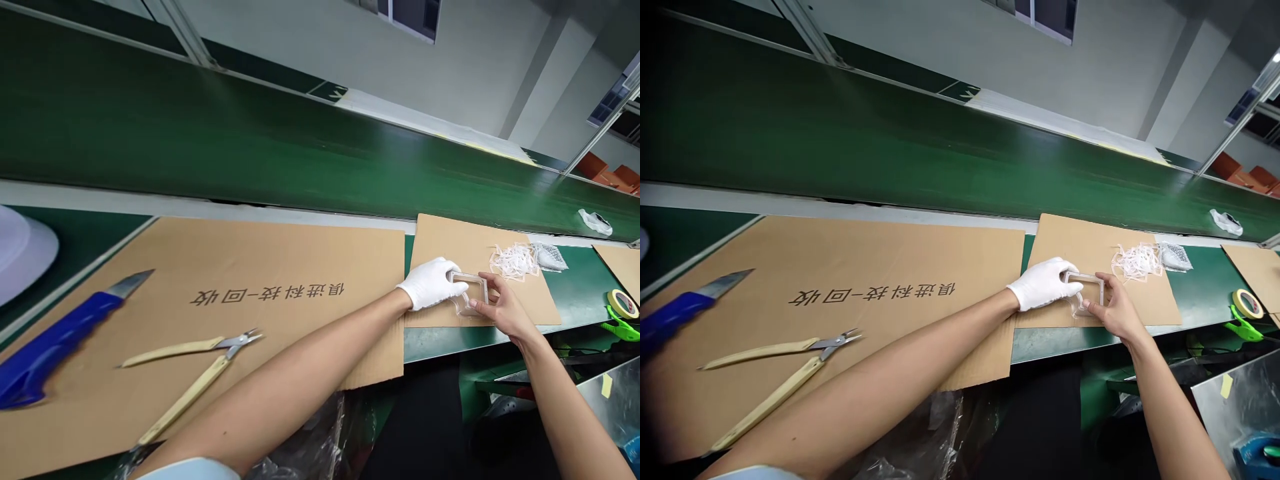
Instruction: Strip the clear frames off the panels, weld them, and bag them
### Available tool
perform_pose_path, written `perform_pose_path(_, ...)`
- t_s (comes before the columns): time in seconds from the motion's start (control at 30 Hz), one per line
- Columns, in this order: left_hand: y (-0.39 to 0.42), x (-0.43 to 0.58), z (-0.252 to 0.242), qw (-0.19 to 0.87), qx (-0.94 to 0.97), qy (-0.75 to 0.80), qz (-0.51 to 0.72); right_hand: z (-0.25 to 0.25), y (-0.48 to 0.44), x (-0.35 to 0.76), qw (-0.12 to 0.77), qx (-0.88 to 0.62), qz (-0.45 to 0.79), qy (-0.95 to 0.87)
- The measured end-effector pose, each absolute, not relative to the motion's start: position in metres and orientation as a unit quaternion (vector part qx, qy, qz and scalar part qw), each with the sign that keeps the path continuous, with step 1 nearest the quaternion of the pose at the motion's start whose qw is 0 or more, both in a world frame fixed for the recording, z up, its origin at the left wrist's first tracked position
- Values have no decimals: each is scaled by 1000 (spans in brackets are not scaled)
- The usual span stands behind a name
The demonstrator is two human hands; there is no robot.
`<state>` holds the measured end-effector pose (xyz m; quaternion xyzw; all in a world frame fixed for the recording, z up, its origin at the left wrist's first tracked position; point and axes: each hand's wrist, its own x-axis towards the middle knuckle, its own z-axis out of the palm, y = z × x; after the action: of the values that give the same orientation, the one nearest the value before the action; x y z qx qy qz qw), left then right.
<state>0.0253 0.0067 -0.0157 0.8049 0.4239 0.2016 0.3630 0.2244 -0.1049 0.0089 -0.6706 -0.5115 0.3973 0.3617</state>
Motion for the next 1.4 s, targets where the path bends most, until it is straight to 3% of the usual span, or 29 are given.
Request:
perform_pose_path(0.3, 8, 24, -18, 375, 803, 413, 207, 10, -122, 243, 443, -663, 413, -440)
perform_pose_path(1.4, 15, 22, -28, 409, 780, 404, 247, -1, -76, 249, 457, -655, 430, -421)
